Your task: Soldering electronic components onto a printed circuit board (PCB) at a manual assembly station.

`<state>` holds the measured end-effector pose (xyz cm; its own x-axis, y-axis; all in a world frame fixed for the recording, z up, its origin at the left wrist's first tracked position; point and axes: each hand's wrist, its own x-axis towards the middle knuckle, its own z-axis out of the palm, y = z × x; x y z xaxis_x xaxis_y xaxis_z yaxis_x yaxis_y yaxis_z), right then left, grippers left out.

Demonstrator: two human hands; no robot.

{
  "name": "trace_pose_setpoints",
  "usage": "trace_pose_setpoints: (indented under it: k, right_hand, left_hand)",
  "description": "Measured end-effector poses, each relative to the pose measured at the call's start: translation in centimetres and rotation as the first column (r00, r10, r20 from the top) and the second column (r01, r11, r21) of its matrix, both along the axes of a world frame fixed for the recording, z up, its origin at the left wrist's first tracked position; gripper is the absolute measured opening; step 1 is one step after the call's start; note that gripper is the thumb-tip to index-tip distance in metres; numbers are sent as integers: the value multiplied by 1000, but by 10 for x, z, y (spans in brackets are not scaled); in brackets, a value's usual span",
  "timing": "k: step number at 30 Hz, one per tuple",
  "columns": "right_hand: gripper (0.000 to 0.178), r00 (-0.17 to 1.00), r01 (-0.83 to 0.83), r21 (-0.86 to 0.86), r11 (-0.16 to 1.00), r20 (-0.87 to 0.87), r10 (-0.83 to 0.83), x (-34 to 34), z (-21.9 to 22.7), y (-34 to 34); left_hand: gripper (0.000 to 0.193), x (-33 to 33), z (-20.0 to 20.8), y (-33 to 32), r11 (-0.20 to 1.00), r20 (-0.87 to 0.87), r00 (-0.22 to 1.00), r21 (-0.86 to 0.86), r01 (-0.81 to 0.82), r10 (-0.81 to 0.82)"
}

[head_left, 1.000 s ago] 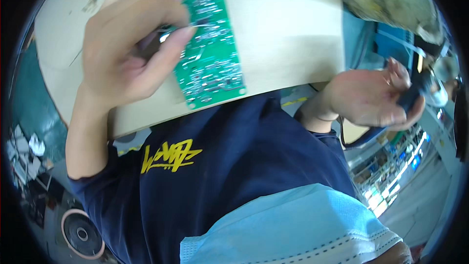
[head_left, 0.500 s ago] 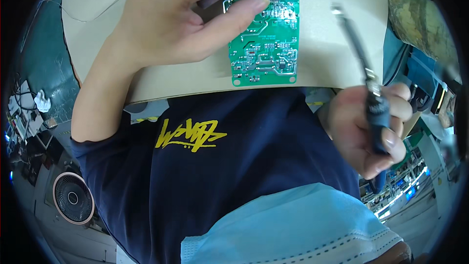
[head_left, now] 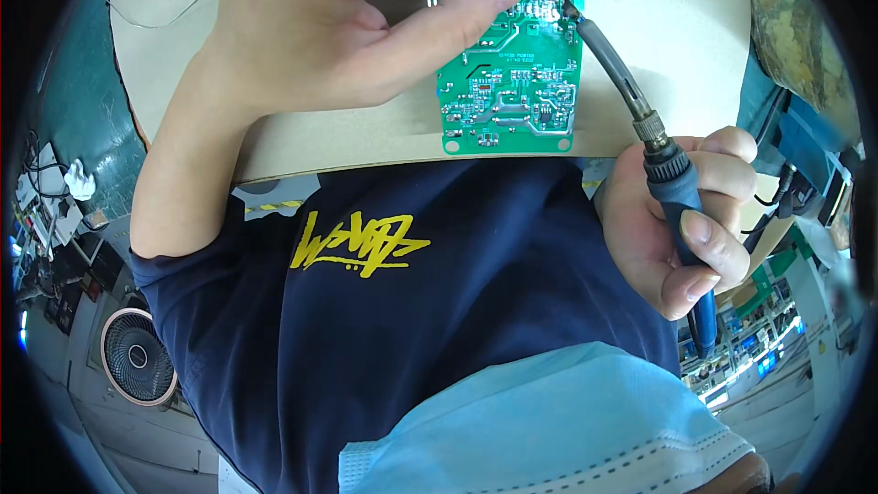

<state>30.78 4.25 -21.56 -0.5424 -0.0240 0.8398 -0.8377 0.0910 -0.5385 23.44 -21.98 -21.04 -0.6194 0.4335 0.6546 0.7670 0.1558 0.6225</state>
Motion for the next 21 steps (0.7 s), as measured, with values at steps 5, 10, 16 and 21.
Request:
trace_pose_setpoints:
  k: [5,10,16,21]
  right_hand:
    - [41,1000,1,-6,1000,0,-1,-1,0,-1]
    - [41,1000,5,-10,1000,-2,-5,-2,-1,-1]
    - [40,1000,4,1,1000,8,-4,-2,-1,-1]
    - [38,1000,-2,21,1000,8,2,-3,0,-1]
  left_hand:
    - [11,-3,11,-3,996,-56,998,-85,37,-42]
    - [10,0,7,-7,997,-75,997,-82,11,-18]
    - [9,-5,7,12,997,-16,999,65,31,-30]
    - [9,-6,0,19,970,-35,999,240,35,-27]
